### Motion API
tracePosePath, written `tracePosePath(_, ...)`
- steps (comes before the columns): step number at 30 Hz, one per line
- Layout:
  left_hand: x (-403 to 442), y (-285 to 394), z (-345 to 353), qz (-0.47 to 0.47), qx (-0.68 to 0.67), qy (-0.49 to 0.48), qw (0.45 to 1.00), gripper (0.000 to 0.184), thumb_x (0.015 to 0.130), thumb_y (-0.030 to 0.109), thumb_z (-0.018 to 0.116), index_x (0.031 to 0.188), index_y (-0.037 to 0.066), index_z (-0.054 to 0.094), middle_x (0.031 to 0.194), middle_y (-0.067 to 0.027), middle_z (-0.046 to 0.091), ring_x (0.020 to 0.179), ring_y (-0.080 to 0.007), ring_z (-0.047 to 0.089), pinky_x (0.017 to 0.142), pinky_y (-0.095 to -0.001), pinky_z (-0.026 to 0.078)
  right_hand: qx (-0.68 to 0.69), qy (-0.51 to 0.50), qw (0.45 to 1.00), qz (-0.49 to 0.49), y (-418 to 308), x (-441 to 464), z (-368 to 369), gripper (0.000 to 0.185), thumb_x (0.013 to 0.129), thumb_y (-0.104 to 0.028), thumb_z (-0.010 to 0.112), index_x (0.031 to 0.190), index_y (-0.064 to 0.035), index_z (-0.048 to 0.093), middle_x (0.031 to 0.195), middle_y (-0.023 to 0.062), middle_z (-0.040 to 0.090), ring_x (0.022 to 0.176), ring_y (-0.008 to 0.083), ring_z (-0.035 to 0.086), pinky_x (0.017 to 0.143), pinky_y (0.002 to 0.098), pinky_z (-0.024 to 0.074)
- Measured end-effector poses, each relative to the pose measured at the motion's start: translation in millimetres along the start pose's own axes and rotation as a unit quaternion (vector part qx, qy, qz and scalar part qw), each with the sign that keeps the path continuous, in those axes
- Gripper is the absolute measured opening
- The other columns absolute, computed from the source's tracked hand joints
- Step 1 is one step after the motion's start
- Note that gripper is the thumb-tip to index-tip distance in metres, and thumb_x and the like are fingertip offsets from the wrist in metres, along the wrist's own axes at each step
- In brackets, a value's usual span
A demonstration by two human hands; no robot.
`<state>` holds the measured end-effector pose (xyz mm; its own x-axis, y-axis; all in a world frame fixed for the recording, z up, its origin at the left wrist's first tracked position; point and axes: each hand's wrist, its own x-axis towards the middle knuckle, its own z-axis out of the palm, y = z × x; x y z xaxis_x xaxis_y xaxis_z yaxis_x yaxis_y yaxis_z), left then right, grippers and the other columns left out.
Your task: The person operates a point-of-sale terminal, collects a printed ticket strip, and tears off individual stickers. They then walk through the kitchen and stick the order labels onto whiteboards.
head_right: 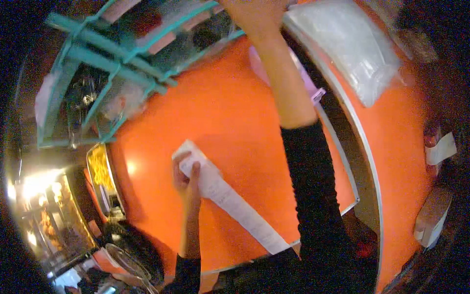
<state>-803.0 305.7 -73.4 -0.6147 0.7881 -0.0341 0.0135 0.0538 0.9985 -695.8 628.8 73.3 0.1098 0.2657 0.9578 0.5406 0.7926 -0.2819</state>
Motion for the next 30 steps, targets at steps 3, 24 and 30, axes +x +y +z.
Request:
tracePosePath(3, 5, 23, -7, -0.062, -0.067, -0.009, 0.996, 0.028, 0.088, 0.009, 0.064, 0.113, 0.004, 0.054, 0.102, -0.004, 0.057, 0.091, -0.0112, 0.055, 0.079, -0.0249, 0.047, 0.124, -0.224, 0.941, 0.222, -49, -60, -66, 0.058, 0.077, -0.028, 0.077, 0.117, -0.0019, 0.044, 0.099, 0.0065, 0.051, 0.087, 0.0171, 0.05, 0.075, 0.0303, 0.0431)
tracePosePath(24, -19, 81, -5, -0.08, -0.119, -0.13, 0.981, 0.051, 0.086, 0.003, 0.063, 0.132, 0.009, 0.039, 0.1, -0.0096, 0.061, 0.09, -0.0147, 0.061, 0.076, -0.0284, 0.051, 0.28, -0.4, 0.682, 0.545, -192, -144, -199, 0.016, 0.084, -0.007, 0.068, 0.098, -0.0052, 0.062, 0.083, 0.0045, 0.062, 0.074, 0.0107, 0.06, 0.065, 0.0247, 0.0498)
tracePosePath(30, -18, 94, -6, -0.108, -0.141, -0.124, 0.976, 0.05, 0.086, 0.003, 0.063, 0.131, 0.007, 0.041, 0.1, -0.0107, 0.062, 0.091, -0.0159, 0.063, 0.076, -0.0287, 0.052, 0.282, -0.376, 0.73, 0.496, -192, -137, -197, 0.022, 0.08, -0.006, 0.07, 0.102, -0.0059, 0.068, 0.075, 0.0052, 0.06, 0.066, 0.0111, 0.058, 0.061, 0.0242, 0.0486)
